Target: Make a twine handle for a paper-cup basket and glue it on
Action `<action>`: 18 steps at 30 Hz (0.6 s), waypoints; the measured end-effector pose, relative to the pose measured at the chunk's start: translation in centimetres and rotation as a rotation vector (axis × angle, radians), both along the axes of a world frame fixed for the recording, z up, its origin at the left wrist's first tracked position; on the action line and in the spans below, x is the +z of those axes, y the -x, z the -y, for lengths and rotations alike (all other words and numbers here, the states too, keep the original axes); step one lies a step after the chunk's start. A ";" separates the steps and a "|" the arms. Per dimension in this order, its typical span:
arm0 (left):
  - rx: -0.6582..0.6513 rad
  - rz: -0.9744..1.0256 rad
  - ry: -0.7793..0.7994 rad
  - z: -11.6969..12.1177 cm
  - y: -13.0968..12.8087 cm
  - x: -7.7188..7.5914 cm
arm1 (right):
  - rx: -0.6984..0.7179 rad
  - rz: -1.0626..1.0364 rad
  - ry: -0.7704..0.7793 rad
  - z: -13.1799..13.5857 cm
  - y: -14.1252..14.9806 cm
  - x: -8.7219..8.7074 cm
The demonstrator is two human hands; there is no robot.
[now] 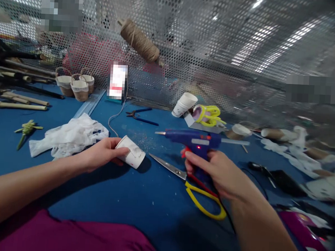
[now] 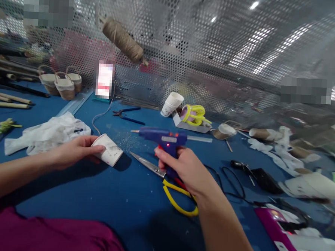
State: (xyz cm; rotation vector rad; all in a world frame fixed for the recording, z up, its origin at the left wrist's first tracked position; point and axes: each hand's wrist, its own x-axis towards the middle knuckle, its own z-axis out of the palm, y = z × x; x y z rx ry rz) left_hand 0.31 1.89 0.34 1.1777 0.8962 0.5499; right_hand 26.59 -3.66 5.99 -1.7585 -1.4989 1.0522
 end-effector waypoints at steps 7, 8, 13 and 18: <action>-0.050 -0.051 -0.014 0.0 0.6 -0.9 | 0.084 0.012 0.032 2.4 2.3 -1.2; -0.059 -0.052 -0.022 0.0 0.6 -1.1 | 0.080 0.062 0.023 2.7 2.3 -1.5; -0.059 -0.081 -0.075 0.1 0.6 -1.4 | 0.131 0.275 -0.009 3.5 1.8 -2.5; -0.036 -0.106 -0.094 0.3 0.3 -1.1 | 0.154 0.370 -0.064 3.8 1.3 -3.6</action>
